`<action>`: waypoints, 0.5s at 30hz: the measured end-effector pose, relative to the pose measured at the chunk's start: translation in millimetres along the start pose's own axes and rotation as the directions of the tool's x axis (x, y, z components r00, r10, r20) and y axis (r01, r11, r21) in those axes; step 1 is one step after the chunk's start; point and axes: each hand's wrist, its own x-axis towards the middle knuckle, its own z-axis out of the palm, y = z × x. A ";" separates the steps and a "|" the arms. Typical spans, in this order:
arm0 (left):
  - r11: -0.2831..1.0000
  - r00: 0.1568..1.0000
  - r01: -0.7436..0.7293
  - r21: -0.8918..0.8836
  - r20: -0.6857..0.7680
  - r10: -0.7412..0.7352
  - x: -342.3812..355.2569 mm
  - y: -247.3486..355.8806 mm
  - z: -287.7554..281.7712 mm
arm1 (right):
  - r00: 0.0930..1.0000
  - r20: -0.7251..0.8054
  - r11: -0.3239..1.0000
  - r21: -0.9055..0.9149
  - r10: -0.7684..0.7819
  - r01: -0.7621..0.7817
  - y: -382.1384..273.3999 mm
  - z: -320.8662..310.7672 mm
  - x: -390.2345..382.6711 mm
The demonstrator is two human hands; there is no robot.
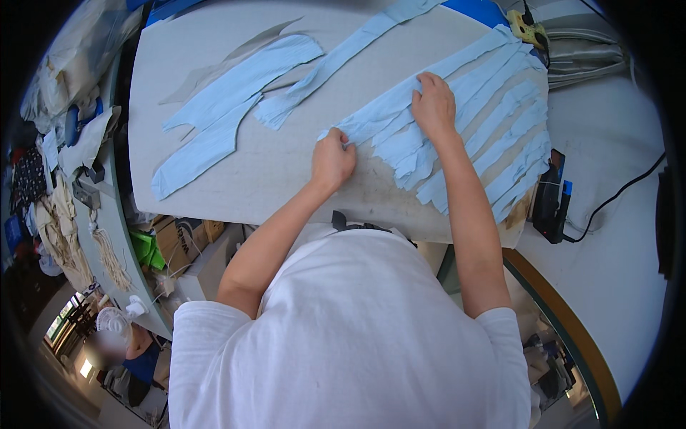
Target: The person folds a light blue garment and places it into a white bin. They then unfold a beige garment, smooth it out on the table, and fold it. Finally, they arrange several light blue fabric strips on the table, aligning them in parallel rows.
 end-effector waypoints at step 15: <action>0.956 0.979 0.190 0.224 -0.117 -0.168 -8.6 11.9 -37.7 | 0.994 -0.014 0.994 -0.020 0.108 -0.109 -14.9 4.6 -2.7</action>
